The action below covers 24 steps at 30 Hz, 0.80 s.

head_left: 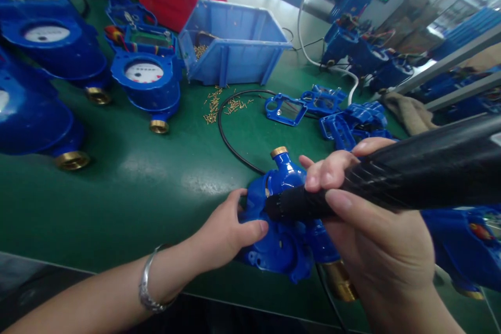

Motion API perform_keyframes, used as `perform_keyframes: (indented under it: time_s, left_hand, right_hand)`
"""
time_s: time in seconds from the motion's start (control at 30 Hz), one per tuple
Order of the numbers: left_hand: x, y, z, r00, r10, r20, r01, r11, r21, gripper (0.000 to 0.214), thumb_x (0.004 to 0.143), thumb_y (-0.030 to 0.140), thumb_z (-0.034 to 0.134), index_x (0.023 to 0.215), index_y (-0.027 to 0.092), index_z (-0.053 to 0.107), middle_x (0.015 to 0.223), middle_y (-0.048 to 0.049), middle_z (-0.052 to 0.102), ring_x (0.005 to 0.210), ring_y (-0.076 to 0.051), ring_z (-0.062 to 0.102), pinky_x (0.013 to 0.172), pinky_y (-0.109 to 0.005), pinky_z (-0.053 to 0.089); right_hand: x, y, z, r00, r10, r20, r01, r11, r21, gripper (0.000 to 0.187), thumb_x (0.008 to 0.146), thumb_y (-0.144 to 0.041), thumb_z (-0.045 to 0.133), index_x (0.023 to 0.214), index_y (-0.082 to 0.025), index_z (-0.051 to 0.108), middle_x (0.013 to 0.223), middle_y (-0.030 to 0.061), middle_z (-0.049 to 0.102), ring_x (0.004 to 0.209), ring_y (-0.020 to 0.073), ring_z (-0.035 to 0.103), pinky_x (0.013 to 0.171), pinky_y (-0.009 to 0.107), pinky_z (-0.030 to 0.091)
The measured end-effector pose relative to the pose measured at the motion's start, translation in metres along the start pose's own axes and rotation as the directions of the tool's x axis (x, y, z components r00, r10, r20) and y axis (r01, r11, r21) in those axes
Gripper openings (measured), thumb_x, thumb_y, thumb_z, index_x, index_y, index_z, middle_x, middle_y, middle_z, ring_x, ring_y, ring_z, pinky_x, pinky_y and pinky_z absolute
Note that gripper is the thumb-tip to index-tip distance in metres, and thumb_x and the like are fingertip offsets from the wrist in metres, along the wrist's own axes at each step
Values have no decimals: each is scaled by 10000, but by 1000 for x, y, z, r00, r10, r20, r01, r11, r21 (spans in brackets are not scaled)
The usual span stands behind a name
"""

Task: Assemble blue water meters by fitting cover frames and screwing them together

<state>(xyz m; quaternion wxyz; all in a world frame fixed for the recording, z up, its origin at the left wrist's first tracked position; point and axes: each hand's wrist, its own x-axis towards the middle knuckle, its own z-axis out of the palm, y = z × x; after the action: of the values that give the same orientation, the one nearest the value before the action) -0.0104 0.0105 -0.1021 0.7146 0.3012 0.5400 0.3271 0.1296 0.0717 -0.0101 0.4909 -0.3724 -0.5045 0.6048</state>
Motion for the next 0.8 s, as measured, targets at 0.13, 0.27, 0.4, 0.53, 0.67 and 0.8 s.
perform_keyframes:
  time_s: [0.13, 0.27, 0.4, 0.53, 0.67, 0.8]
  left_hand:
    - [0, 1, -1, 1000, 16, 7, -16, 1000, 16, 764, 591, 486, 666, 1210, 138, 384, 1020, -134, 601, 946, -326, 593, 802, -438, 461]
    - [-2, 3, 0, 1000, 22, 3, -22, 999, 39, 759, 604, 475, 649, 1218, 123, 373, 1001, -123, 585, 897, -298, 590, 758, -408, 464]
    - [-3, 5, 2, 1000, 4, -6, -4, 1000, 23, 837, 589, 481, 644, 1261, 88, 338, 919, -104, 583, 780, -266, 593, 680, -381, 464]
    - [-4, 3, 3, 998, 23, -59, -23, 1000, -6, 881, 581, 465, 673, 1292, 60, 343, 944, -121, 600, 862, -288, 591, 751, -397, 461]
    - [-10, 2, 3, 997, 17, -79, -22, 997, -70, 859, 602, 423, 686, 1304, 60, 351, 1004, -157, 635, 931, -305, 605, 811, -410, 467]
    - [-25, -1, 2, 985, 9, -171, -38, 985, -167, 813, 613, 414, 687, 1278, 58, 383, 1058, -184, 644, 954, -313, 617, 828, -407, 478]
  right_hand:
    - [0, 2, -1, 1000, -3, 30, 3, 1000, 9, 416, 638, -15, 661, 925, -273, 506, 692, -81, 596, 686, 104, 598, 803, 306, 514]
    - [0, 2, 0, 1000, -11, 9, 11, 1000, 2, 420, 625, -23, 659, 923, -272, 500, 680, -84, 599, 665, 106, 597, 821, 312, 508]
    - [2, 4, 1, 1000, -22, -18, 22, 1000, -6, 461, 610, -45, 661, 971, -283, 503, 654, -94, 598, 653, 112, 590, 809, 313, 501]
    - [2, 5, 2, 999, -46, -8, 47, 999, 9, 474, 592, -56, 680, 979, -278, 521, 646, -96, 615, 632, 117, 588, 857, 356, 485]
    - [-3, -23, 0, 979, -200, -36, 200, 980, 14, 432, 599, -53, 636, 969, -262, 560, 627, -88, 603, 624, 119, 585, 890, 392, 481]
    - [-11, -75, -20, 859, -466, -214, 433, 883, -183, 247, 651, -157, 607, 882, -239, 577, 617, -71, 508, 591, 109, 517, 693, 294, 511]
